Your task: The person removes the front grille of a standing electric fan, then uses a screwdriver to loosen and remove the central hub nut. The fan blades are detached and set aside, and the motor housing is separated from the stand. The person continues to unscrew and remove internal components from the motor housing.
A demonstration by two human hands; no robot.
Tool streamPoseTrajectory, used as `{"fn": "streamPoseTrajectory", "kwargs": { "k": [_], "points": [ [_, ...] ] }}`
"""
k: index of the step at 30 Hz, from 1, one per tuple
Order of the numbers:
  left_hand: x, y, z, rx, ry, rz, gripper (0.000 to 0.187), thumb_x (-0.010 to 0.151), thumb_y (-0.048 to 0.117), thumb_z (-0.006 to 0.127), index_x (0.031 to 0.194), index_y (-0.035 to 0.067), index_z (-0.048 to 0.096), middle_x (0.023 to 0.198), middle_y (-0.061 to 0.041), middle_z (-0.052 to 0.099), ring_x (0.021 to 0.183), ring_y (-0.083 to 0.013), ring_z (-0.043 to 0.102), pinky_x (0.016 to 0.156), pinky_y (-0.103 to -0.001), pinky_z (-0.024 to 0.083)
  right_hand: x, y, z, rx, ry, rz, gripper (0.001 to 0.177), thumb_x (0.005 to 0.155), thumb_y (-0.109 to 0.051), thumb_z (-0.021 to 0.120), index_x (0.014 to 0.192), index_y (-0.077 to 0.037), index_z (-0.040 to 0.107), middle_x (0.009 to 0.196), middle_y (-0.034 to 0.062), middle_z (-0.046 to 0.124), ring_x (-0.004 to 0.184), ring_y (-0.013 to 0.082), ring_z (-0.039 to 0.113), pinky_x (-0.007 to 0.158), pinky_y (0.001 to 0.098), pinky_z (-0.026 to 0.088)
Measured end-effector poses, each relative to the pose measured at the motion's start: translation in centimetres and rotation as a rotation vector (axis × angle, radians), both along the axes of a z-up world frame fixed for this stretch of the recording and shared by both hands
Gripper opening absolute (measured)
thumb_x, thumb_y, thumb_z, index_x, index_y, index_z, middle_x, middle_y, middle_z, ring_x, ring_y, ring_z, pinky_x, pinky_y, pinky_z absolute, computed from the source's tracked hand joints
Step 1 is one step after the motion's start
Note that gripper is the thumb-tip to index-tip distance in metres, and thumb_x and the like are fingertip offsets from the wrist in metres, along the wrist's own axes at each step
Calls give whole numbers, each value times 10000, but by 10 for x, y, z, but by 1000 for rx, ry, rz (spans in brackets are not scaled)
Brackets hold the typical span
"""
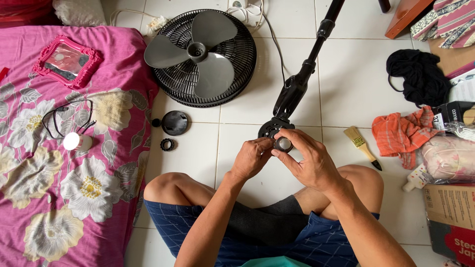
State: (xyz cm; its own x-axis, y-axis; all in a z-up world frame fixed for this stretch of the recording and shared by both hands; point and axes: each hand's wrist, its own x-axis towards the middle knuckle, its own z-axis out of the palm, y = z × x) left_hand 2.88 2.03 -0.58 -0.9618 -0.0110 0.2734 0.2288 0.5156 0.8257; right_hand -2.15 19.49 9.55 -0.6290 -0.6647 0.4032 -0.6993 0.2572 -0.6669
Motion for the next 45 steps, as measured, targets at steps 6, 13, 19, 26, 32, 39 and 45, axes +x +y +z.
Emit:
{"fn": "streamPoseTrajectory", "kwargs": {
  "k": [6,13,19,26,32,39,45],
  "points": [
    [0,0,0,21,12,2,90,914,60,707,984,5,702,857,-127,722,723,-297,711,653,-384,576,1,-1,1,-7,-11,-9,407,882,-168,798,1224,-43,617,1094,116,732,955,260,737,787,367,600],
    [-1,1,0,37,-12,7,73,924,47,692,984,12,714,848,-120,730,716,-284,721,648,-381,579,0,-2,1,-21,-26,-15,416,880,-173,797,1231,-46,612,1096,114,731,945,262,737,784,359,600],
    [0,3,1,49,38,-1,103,913,41,695,1010,11,711,887,-122,740,757,-286,732,676,-374,596,1,1,1,-8,-28,-29,406,885,-174,796,1224,-45,614,1097,114,731,950,259,738,786,364,597],
    [1,2,-3,39,-4,9,82,915,42,705,992,13,711,856,-121,735,725,-282,725,653,-377,582,2,2,0,-6,-34,4,413,894,-165,782,1245,-31,609,1115,125,731,971,266,733,805,374,598],
    [0,3,-5,-7,-21,38,64,899,36,702,956,8,709,872,-128,743,729,-294,733,661,-377,594,3,-5,-2,-28,140,-59,471,889,-200,794,1238,40,588,1091,165,712,950,286,726,778,371,608],
    [-2,-4,-9,-86,27,-63,163,857,21,705,1015,-16,720,984,-160,754,782,-331,736,684,-378,613,9,-5,-5,29,206,-123,370,862,-214,848,1070,21,652,951,141,708,828,266,727,700,354,608],
    [1,-6,-6,-89,-66,-58,112,914,79,704,1001,11,722,937,-119,766,780,-283,753,720,-356,625,-4,0,8,107,153,144,364,852,-218,809,1131,-15,692,1068,131,739,878,252,747,736,337,632]
  ]
}}
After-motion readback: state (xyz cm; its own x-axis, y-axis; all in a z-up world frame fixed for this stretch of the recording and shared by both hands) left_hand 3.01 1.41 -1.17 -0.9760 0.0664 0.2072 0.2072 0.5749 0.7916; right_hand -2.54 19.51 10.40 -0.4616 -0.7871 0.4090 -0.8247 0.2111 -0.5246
